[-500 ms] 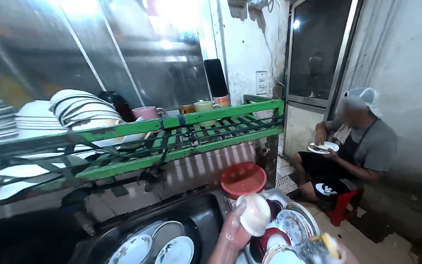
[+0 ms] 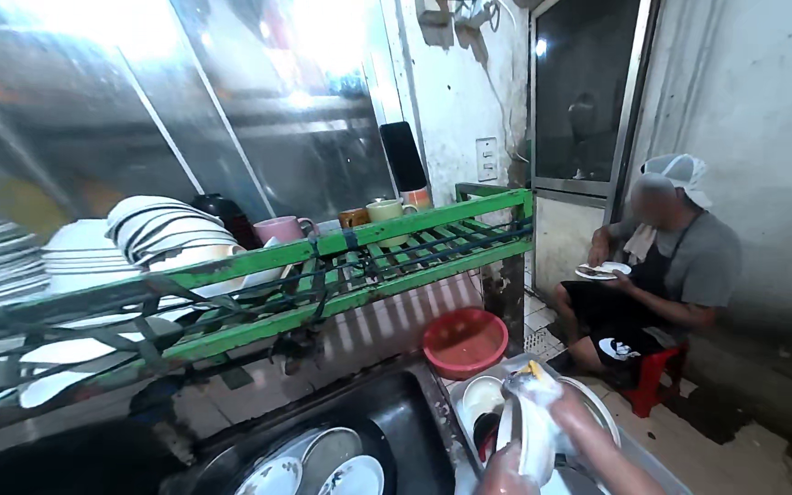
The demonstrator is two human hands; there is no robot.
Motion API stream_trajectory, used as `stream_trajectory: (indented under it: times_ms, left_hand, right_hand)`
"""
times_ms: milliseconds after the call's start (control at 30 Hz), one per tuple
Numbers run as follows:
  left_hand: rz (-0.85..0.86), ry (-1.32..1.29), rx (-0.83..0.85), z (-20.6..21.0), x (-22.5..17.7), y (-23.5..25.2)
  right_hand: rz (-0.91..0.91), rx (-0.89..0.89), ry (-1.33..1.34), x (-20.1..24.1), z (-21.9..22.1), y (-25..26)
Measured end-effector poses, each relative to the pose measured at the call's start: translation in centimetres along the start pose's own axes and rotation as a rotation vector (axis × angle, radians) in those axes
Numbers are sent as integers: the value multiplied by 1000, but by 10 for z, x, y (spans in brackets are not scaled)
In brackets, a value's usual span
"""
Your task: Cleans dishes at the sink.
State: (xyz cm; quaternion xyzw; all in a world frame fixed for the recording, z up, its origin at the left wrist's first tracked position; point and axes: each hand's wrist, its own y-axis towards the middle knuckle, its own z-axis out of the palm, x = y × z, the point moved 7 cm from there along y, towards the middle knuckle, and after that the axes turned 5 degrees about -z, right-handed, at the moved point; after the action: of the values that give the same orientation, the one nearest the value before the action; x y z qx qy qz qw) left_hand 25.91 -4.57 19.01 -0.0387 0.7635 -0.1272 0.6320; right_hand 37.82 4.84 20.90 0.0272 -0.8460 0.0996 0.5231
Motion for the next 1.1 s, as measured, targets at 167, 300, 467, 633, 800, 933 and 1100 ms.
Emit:
stream_trajectory:
  times_ms: [167, 300, 467, 633, 800, 933, 1100]
  left_hand:
    - [42, 106, -4, -19, 2, 6]
    - [52, -165, 5, -13, 5, -1]
    - [147, -906, -343, -43, 8, 27]
    - [98, -735, -220, -36, 16, 20]
    - [37, -601, -419, -34, 15, 20]
    - [23, -1088, -452, -51, 7, 30]
    - [0, -1301, -357, -51, 8, 29]
  right_hand:
    - [-409, -176, -212, 13, 31, -46]
    - [29, -67, 207, -20, 7, -7]
    - [-330, -302, 190, 9, 34, -52]
    - [-112, -275, 237, -15, 15, -24]
    - [-236, -51, -289, 32, 26, -23]
    - [-1056, -349, -419, 46, 60, -71]
    - [-678, -394, 191, 0, 35, -44]
